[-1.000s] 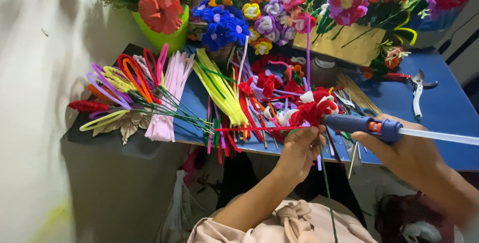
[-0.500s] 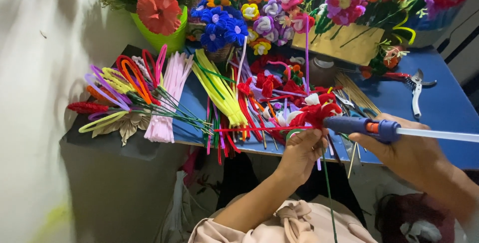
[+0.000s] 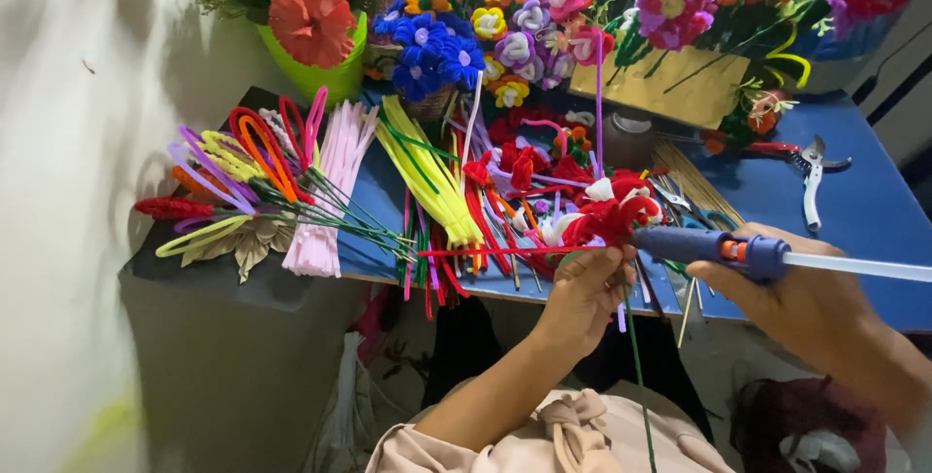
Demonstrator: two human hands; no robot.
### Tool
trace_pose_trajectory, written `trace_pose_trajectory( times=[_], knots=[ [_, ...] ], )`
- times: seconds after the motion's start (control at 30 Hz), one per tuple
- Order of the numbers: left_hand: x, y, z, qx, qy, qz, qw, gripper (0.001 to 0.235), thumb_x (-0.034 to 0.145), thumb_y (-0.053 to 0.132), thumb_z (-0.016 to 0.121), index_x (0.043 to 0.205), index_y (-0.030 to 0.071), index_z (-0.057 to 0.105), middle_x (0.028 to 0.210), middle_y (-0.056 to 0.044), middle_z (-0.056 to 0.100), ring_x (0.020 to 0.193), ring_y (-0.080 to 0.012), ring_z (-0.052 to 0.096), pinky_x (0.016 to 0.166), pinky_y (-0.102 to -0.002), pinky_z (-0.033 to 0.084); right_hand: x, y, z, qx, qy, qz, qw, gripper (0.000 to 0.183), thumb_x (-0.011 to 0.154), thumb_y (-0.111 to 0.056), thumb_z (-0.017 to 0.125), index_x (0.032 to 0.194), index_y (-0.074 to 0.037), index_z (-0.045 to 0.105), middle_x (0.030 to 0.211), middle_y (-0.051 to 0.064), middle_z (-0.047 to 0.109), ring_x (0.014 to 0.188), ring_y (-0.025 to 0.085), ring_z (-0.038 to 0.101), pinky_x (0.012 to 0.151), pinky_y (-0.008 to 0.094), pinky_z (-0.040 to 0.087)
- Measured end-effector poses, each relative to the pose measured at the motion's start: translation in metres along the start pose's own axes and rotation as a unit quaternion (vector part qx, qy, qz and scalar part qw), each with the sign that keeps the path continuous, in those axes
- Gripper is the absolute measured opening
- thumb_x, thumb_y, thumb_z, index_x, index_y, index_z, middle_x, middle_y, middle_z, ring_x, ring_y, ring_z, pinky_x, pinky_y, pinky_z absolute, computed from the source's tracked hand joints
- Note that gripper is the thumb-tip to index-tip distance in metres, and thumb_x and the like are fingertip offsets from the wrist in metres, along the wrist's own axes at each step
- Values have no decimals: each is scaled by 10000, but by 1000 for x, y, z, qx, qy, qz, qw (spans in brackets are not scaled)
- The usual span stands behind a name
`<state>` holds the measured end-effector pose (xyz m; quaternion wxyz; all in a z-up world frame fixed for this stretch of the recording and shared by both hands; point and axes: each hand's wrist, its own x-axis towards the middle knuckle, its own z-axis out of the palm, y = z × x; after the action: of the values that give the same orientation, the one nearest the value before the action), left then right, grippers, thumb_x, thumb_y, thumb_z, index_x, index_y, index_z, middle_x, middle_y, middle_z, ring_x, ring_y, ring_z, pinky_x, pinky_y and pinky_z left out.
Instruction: The person is using a hot glue gun to attach a red and white fabric flower head to a green pipe cleaner stem at a craft station.
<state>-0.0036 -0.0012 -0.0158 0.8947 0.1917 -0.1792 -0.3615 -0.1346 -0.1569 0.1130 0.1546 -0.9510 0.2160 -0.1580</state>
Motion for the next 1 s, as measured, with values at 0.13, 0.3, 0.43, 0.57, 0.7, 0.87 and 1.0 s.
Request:
trace_pose_trajectory(
  times=[0.13,0.3,0.43,0.57,0.7,0.87,1.0],
  knots=[
    [0,2,1,7,-18,-2,1000,135,1031,199,691,1042,85,763,858,-25,717,803,-130,660,767,-257,502,-1,0,-3,39,18,-11,999,417,847,-480,742,774,-92,608,632,67,546,615,246,406,607,373,381],
    [-2,5,4,7,-33,1,999,135,1015,236,716,989,114,768,864,-11,722,809,-131,664,809,-276,503,-1,0,-3,16,36,-43,998,397,825,-474,748,862,-87,668,674,90,620,600,273,481,605,382,413],
    [-1,5,4,16,-48,13,999,146,1022,241,707,998,108,759,853,-15,711,819,-134,658,817,-274,507,0,3,0,-8,36,-47,998,440,823,-542,714,835,-107,652,640,70,581,580,258,455,584,383,385],
    [2,1,-1,-4,-42,7,999,127,1021,203,705,1024,89,761,887,-35,718,825,-141,658,825,-269,518,-2,0,0,-18,48,-49,997,440,816,-535,747,811,-111,632,652,57,557,605,247,421,602,365,375],
    [2,1,-2,19,-33,5,999,133,1023,221,702,1018,101,759,918,-33,720,818,-130,658,808,-259,511,-5,-5,-2,-35,53,-57,996,437,809,-525,765,823,-103,649,690,66,618,609,265,481,607,369,407],
    [0,5,2,6,-34,4,999,123,1025,195,699,1004,95,767,886,-41,719,819,-142,662,833,-275,515,-6,-6,-2,-62,59,-78,993,452,809,-548,754,826,-114,631,733,56,629,628,280,513,620,384,429],
    [0,12,3,-16,-28,0,999,70,1011,144,707,1030,96,753,1088,-69,731,918,-156,679,894,-292,551,-10,-5,-3,24,57,-67,996,357,837,-419,767,784,-100,616,648,61,529,630,258,385,626,371,370]
  ],
)
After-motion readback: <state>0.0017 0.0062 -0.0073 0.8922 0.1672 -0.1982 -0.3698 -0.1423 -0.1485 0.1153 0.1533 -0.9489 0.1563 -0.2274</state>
